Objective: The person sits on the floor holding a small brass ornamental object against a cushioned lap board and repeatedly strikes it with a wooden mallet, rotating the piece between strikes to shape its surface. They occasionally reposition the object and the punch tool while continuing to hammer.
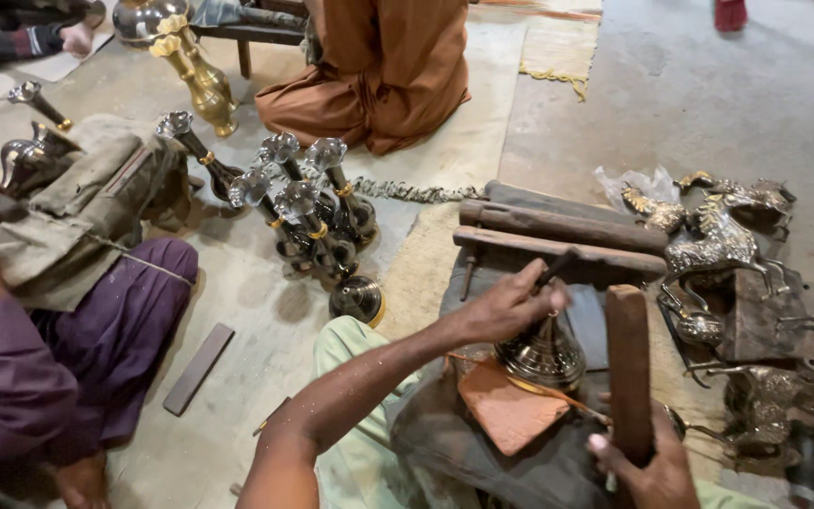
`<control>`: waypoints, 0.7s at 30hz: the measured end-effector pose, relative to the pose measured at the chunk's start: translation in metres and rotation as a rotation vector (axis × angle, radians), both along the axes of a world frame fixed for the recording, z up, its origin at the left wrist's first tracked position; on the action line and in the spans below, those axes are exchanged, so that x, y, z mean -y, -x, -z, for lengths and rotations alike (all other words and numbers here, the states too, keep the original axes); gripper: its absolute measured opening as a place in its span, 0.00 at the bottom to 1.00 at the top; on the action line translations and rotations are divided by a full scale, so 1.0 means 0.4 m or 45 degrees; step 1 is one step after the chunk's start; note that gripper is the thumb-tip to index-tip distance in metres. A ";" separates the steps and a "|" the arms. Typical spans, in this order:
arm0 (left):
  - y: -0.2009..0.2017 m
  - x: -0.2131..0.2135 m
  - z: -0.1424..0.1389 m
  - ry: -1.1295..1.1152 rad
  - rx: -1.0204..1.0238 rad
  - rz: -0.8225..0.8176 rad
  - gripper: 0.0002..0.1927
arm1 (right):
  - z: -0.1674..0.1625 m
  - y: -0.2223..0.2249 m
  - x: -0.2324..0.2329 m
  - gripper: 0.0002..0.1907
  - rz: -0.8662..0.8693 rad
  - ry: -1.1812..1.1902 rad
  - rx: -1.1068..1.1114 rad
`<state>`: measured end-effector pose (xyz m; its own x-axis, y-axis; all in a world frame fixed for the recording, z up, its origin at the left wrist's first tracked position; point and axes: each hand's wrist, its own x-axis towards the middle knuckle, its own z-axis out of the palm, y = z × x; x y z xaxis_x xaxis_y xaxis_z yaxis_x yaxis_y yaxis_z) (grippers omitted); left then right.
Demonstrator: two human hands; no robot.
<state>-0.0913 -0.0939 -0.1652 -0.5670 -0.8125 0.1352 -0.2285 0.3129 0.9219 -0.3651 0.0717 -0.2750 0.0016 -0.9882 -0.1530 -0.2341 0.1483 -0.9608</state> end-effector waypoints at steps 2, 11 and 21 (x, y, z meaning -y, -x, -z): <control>0.009 -0.003 0.002 -0.053 -0.071 0.192 0.17 | -0.019 -0.024 0.002 0.31 -0.033 -0.008 0.193; 0.033 -0.028 -0.054 0.009 0.306 -0.038 0.22 | -0.099 -0.054 -0.014 0.25 0.021 -0.044 0.418; 0.044 -0.078 -0.014 0.292 0.425 -0.304 0.24 | -0.081 -0.029 -0.008 0.24 -0.043 0.105 0.402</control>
<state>-0.1089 -0.0629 -0.1597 -0.4110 -0.8960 0.1682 -0.5910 0.4024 0.6991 -0.3534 0.0750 -0.2425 0.0690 -0.9959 -0.0589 0.0740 0.0640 -0.9952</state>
